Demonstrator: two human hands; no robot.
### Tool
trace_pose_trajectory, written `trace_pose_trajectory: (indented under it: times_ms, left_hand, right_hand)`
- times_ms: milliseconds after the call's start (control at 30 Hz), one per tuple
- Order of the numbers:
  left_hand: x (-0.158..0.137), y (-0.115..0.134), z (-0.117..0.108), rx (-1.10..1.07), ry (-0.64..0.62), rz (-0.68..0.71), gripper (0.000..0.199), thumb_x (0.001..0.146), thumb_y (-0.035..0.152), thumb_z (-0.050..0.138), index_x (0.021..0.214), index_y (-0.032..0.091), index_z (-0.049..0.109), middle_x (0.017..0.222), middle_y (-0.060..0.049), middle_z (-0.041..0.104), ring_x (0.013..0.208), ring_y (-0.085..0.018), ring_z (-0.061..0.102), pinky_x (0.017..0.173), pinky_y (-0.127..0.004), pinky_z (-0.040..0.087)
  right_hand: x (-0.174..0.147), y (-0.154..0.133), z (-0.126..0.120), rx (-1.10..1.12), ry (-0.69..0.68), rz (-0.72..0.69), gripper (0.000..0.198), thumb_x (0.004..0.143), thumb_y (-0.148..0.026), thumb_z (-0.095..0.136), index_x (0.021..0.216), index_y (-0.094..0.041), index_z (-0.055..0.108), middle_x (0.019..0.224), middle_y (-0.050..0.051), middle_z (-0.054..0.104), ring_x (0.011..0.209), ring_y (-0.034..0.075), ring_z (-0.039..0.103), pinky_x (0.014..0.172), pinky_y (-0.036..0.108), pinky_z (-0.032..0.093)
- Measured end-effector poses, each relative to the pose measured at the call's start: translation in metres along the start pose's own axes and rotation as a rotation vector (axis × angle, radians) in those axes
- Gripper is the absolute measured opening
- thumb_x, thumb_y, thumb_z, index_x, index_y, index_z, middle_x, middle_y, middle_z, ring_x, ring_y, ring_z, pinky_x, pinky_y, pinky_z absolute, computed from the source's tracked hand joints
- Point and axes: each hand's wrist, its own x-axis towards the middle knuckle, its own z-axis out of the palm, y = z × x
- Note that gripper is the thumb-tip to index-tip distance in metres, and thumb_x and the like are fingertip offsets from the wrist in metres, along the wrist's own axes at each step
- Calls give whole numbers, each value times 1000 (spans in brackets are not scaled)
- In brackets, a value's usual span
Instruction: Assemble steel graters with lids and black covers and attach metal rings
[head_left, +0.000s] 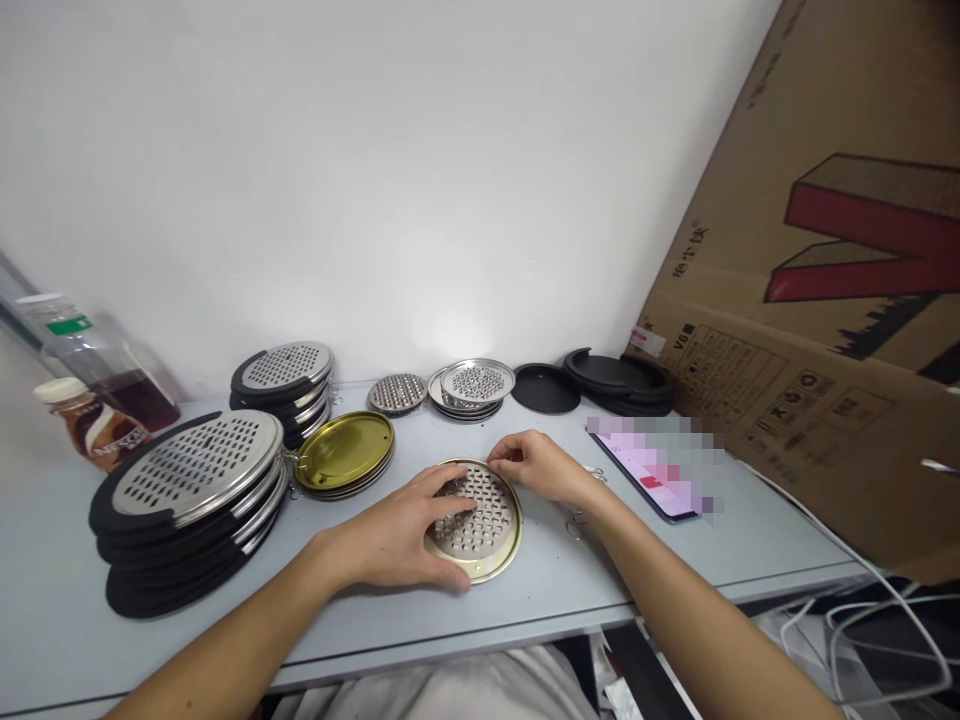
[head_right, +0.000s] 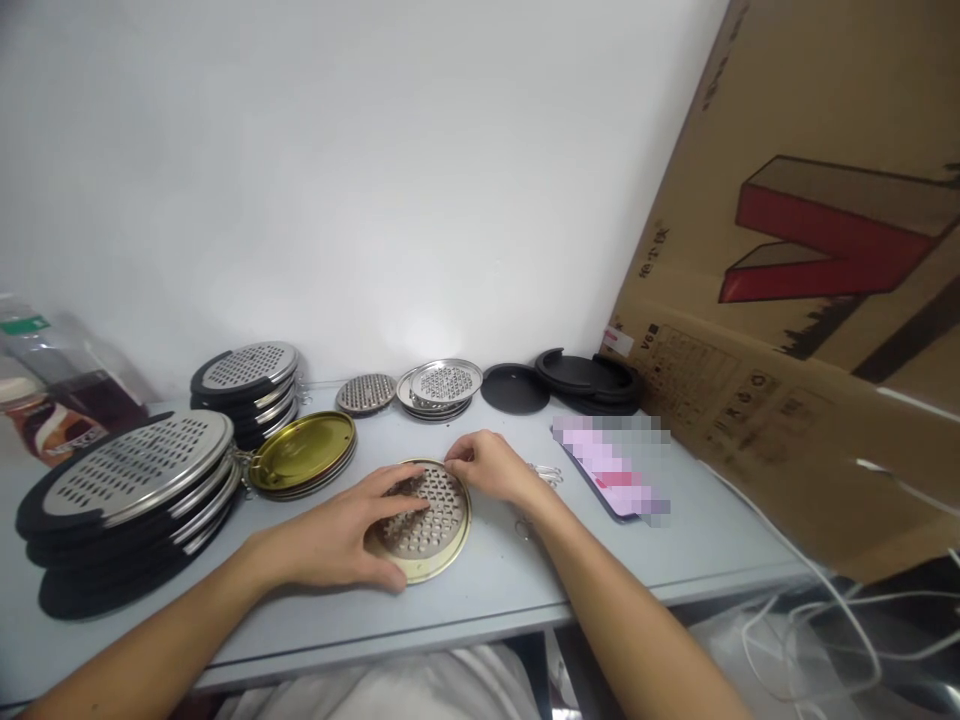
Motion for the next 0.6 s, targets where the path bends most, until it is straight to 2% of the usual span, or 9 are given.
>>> trace_pose_trajectory:
  times_ms: [100, 300, 600]
  left_hand:
    - [-1, -1, -2, 7, -51, -2, 93, 61, 54, 81, 143, 32, 44, 162, -3, 14, 147, -34, 14, 118, -48, 20]
    - [0, 0, -3, -26, 1, 29, 79, 57, 48, 85, 129, 30, 60, 154, -6, 33, 142, -33, 28, 115, -47, 27]
    - [-1, 1, -6, 25, 19, 55, 76, 55, 46, 87, 125, 32, 62, 149, -7, 39, 137, -33, 35, 113, -47, 30]
  right_hand:
    - [1, 2, 1, -37, 9, 4, 21, 78, -24, 60, 90, -16, 75, 80, 5, 73, 71, 17, 63, 66, 25, 44]
    - [0, 3, 2, -53, -34, -15, 24, 74, -17, 60, 93, -16, 75, 76, 4, 72, 68, 16, 62, 64, 24, 44]
    - [0, 3, 3, -40, -34, -24, 25, 73, -13, 60, 93, -16, 75, 76, 4, 72, 68, 16, 62, 63, 23, 44]
